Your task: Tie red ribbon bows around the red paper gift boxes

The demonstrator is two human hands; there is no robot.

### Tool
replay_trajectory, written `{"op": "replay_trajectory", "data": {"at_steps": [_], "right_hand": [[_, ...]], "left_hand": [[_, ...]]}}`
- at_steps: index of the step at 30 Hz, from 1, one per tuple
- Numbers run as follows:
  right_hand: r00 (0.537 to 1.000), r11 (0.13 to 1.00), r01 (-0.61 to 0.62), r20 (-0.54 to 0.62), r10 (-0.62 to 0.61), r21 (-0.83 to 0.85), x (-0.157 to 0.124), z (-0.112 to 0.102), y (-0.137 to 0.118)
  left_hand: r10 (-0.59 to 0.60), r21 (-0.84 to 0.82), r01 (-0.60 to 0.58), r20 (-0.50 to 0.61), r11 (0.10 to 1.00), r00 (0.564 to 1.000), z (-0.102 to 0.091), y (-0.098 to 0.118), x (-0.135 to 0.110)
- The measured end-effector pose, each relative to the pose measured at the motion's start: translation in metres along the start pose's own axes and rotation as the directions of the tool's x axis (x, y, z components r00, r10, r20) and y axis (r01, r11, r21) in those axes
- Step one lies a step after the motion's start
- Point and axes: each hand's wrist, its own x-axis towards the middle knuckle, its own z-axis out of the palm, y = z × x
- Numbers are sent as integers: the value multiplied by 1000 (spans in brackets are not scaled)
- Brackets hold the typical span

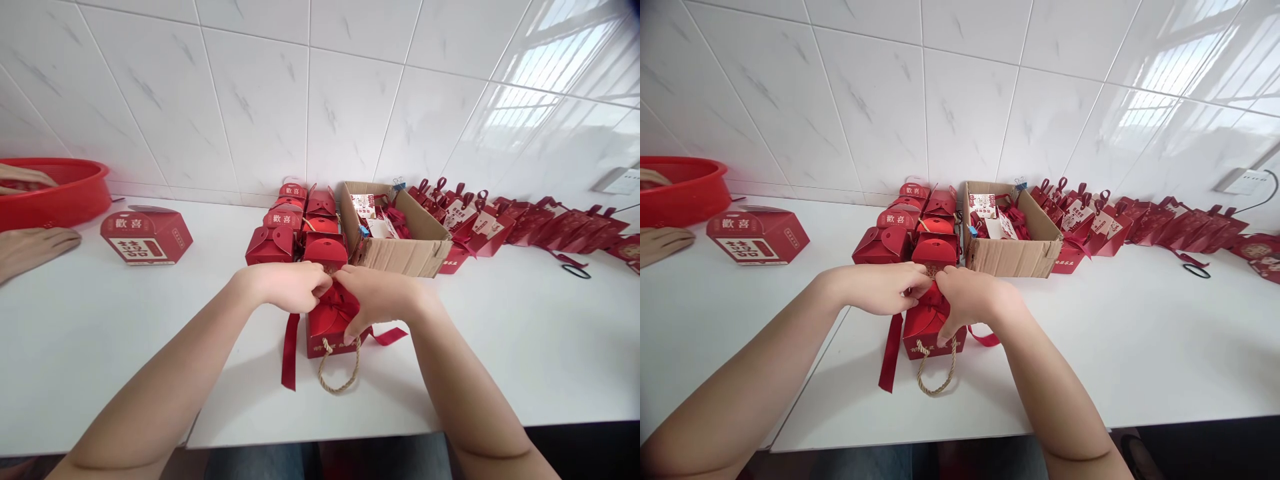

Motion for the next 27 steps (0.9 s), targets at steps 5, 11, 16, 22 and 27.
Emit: {"op": "replay_trajectory", "data": {"at_steps": [5,11,16,22,27], "right_hand": [[996,996,-68,-58,71,53,-10,-9,21],[987,994,-112,117,110,12,-10,-17,28],[985,995,-26,170,9,100,-2,-15,27],[989,988,66,123,-83,141,-5,-19,37],[974,974,91,187,-130,206,0,-19,48]], "left_hand": [[20,-17,-20,12,1000,1000,0,-1,0],[26,-3,-26,10,1000,1000,0,1,-1],[22,-1,-22,32,1000,999,-1,1,-2],[23,8,-23,52,1000,998,-3,2,-3],[56,-15,-55,65,998,996,-4,1,-3]]}}
